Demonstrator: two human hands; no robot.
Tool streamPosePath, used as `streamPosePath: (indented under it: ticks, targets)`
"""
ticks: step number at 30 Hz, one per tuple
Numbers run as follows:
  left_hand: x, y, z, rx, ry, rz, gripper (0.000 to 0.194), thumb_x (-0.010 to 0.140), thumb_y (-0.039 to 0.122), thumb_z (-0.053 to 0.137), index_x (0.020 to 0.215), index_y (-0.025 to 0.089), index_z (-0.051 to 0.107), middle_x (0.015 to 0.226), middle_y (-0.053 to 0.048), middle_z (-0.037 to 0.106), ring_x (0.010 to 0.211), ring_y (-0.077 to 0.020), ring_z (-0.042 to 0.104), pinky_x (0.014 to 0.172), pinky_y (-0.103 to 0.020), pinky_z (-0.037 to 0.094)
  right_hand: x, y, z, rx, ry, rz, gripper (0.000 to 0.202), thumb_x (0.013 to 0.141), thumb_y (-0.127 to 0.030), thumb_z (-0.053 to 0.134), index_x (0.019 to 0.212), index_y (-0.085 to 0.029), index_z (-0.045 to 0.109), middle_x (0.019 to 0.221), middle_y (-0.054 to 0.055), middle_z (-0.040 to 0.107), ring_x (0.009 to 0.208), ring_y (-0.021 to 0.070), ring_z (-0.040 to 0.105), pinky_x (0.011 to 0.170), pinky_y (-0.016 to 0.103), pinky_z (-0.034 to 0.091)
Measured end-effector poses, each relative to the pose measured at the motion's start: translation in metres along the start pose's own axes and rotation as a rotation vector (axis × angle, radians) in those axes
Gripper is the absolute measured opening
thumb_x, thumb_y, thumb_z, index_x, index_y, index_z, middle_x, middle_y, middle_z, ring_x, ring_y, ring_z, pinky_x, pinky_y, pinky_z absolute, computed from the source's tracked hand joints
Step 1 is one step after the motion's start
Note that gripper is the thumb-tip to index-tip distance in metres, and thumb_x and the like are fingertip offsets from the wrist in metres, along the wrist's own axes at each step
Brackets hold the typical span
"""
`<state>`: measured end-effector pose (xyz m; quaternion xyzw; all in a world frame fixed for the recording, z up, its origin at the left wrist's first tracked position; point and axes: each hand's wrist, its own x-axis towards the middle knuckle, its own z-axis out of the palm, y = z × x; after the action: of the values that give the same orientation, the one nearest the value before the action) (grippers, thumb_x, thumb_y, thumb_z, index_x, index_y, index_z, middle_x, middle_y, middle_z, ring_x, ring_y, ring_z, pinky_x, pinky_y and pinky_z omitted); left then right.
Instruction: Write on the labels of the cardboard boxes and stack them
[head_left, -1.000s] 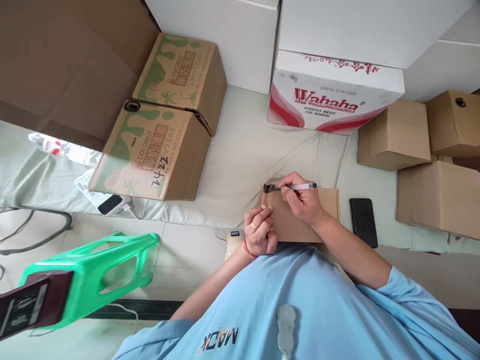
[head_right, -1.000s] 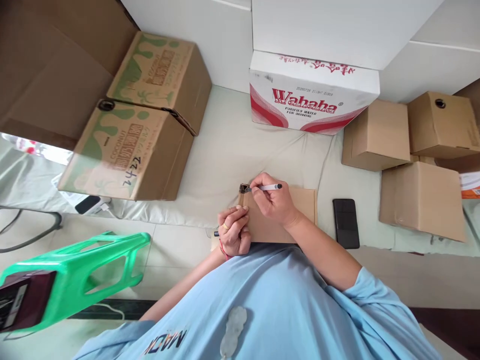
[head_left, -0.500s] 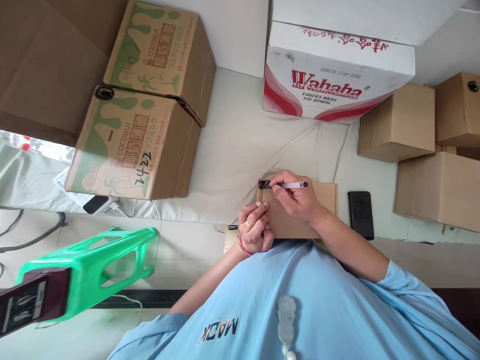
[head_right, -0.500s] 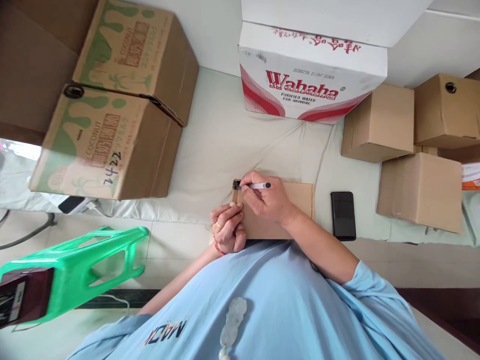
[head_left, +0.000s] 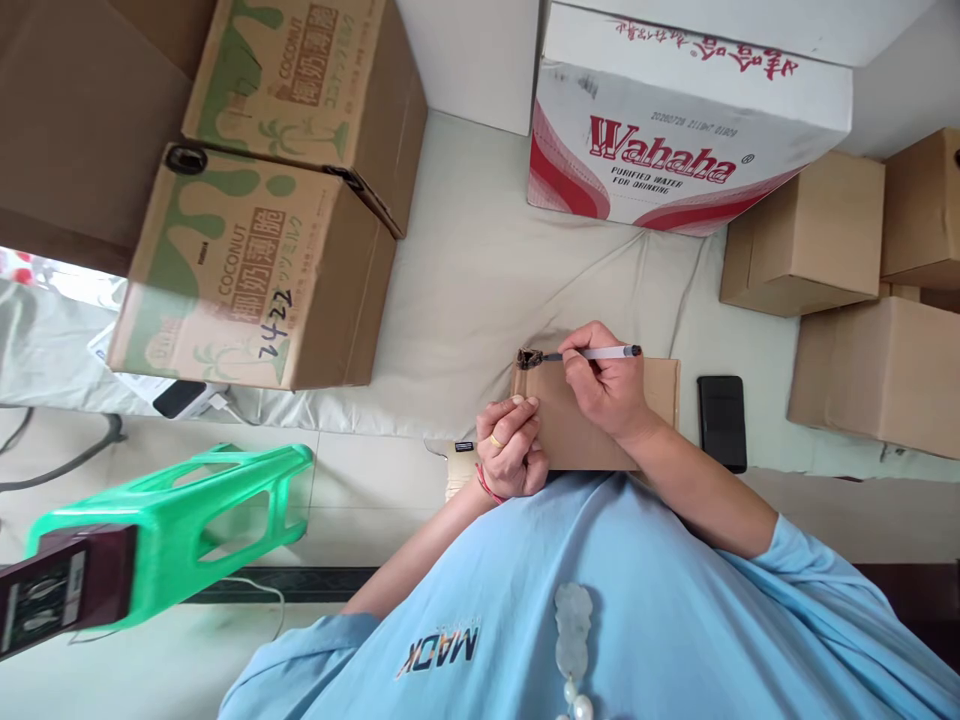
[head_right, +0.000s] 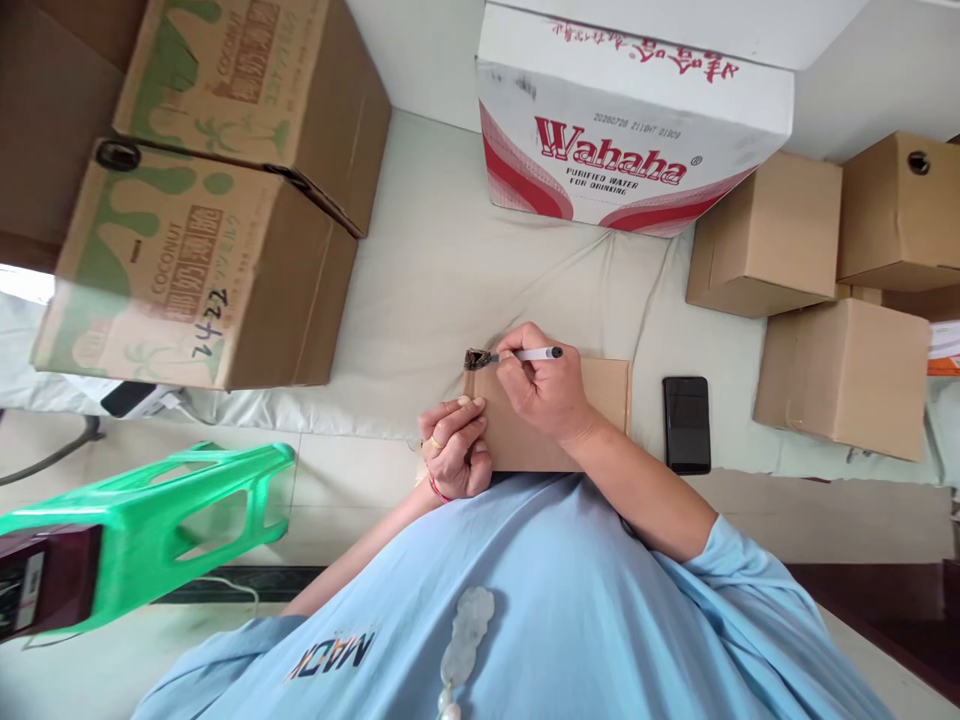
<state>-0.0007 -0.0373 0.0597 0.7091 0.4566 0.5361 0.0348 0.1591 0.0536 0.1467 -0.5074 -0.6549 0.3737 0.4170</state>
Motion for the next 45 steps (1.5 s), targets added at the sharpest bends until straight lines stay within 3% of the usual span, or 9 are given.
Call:
streamPosePath:
  ticks: [7,14,23,31,45]
  targets:
    - [0.0035,0.0016,0.0016,-0.001,0.014,0.003,0.039,0.082,0.012,0.056,0.117,0.021,0.071,0.111,-0.011,0.083,0.108,-0.0296,0.073,0.086,-0.046,0.062,0.0002,0.0048,-0.0009,0.024,0.0,0.02,0.012,0.104,-0.03,0.058,0.095,-0.024,0.065,0.063,-0.005,0.054,0.057,0.014,0.051,0.057,0.027,0.04]
    - [0.0049,0.0021,0.0025,-0.003,0.017,0.006,0.039,0.08,0.011,0.056,0.114,0.022,0.071,0.112,-0.011,0.082,0.106,-0.0291,0.073,0.086,-0.046,0.063,0.0006,0.0046,-0.0002,0.004,0.029,0.0,0.011,0.1,-0.025,0.058,0.091,-0.025,0.063,0.06,-0.007,0.05,0.05,0.0125,0.045,0.052,0.027,0.035]
    - [0.0045,0.0025,0.0036,-0.021,0.03,-0.003,0.036,0.081,0.012,0.057,0.112,0.021,0.073,0.112,-0.011,0.083,0.11,-0.0294,0.071,0.087,-0.046,0.062,0.0032,-0.0009,-0.0031,-0.028,-0.164,-0.145,0.009,0.106,-0.03,0.06,0.104,-0.025,0.067,0.068,-0.004,0.066,0.055,0.013,0.058,0.059,0.028,0.047]
    - [0.0015,0.0021,0.0046,-0.021,0.031,-0.009,0.041,0.078,0.01,0.056,0.115,0.021,0.072,0.116,-0.01,0.082,0.11,-0.0295,0.072,0.087,-0.046,0.062,0.0034,0.0011,-0.0018,-0.108,-0.162,-0.131,0.013,0.107,-0.032,0.058,0.105,-0.024,0.067,0.07,-0.004,0.068,0.052,0.0119,0.054,0.059,0.028,0.047]
    - [0.0003,0.0017,0.004,-0.006,0.018,-0.008,0.039,0.08,0.011,0.056,0.114,0.022,0.071,0.115,-0.01,0.082,0.11,-0.0293,0.072,0.088,-0.047,0.062,0.0028,0.0018,-0.003,-0.034,-0.178,-0.036,0.017,0.107,-0.038,0.058,0.102,-0.024,0.066,0.067,-0.005,0.063,0.054,0.0123,0.052,0.058,0.027,0.043]
